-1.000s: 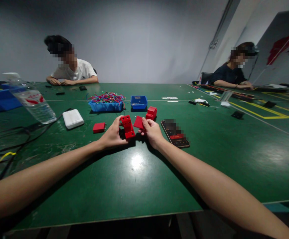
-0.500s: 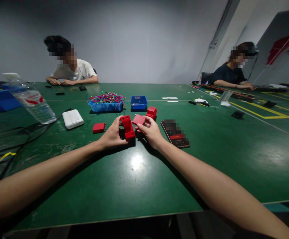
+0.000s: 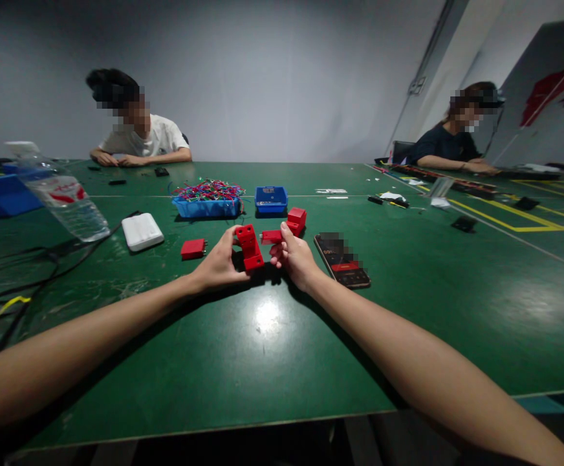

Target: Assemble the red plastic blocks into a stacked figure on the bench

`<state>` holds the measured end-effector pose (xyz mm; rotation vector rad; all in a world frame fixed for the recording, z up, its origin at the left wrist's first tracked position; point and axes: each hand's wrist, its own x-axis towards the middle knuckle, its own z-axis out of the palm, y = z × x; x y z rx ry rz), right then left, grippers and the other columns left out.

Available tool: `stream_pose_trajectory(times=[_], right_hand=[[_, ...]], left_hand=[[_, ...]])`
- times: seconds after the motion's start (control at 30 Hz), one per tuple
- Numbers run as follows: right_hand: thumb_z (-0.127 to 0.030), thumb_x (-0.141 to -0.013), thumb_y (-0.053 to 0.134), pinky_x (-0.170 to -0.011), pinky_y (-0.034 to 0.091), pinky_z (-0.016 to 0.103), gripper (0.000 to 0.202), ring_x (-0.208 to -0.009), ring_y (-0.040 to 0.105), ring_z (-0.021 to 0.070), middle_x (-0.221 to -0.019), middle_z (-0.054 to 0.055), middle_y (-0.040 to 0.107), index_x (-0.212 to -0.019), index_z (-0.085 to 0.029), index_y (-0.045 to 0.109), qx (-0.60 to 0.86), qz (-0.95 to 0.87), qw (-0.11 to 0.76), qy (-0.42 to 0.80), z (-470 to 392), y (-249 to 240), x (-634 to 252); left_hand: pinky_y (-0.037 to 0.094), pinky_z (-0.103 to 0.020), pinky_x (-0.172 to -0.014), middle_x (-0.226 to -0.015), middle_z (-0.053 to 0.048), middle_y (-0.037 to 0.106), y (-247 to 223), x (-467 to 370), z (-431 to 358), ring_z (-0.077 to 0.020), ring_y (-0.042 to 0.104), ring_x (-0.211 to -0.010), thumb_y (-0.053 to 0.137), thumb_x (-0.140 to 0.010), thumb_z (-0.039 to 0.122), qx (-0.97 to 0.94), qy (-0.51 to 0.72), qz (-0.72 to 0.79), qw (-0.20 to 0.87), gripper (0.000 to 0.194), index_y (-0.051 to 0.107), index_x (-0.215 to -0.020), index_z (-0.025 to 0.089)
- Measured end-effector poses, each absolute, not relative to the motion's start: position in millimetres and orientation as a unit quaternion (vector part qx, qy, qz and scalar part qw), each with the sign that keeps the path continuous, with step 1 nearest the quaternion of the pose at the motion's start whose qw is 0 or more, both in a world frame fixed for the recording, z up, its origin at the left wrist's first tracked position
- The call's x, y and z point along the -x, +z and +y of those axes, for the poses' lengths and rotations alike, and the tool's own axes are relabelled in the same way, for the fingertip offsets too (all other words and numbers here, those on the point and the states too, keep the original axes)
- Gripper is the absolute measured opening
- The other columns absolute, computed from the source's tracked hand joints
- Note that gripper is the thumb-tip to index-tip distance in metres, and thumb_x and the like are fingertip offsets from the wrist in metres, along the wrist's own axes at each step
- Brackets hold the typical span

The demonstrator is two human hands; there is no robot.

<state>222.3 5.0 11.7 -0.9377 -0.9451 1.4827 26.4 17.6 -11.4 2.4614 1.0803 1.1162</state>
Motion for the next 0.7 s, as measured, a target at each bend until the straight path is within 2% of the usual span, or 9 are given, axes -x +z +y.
stream_pose_trajectory(times=[0.37,0.7], right_hand=[[-0.060,-0.083,0.048,-0.029,0.028,0.020,0.049,-0.030,0.044,0.0089,-0.042,0.000,0.054,-0.058,-0.018,0.052,0.442,-0.371,0.522,0.628,1.8,16.0,-222.4],[-0.061,-0.084,0.048,-0.028,0.026,0.019,0.048,-0.029,0.043,0.0088,-0.042,-0.002,0.054,-0.071,-0.017,0.059,0.442,-0.385,0.514,0.626,2.2,16.2,-222.2]], left_hand=[[0.038,-0.051,-0.110,-0.134,-0.016,0.047,-9.3,-27.1,15.9,-0.0328,0.048,-0.127,0.079,-0.060,0.040,-0.837,0.379,0.374,0.125,0.094,0.028,-0.136,0.017],[0.038,-0.052,-0.110,-0.135,-0.016,0.047,-10.2,-26.6,16.3,-0.0330,0.048,-0.127,0.079,-0.061,0.041,-0.840,0.378,0.371,0.119,0.095,0.026,-0.137,0.018]])
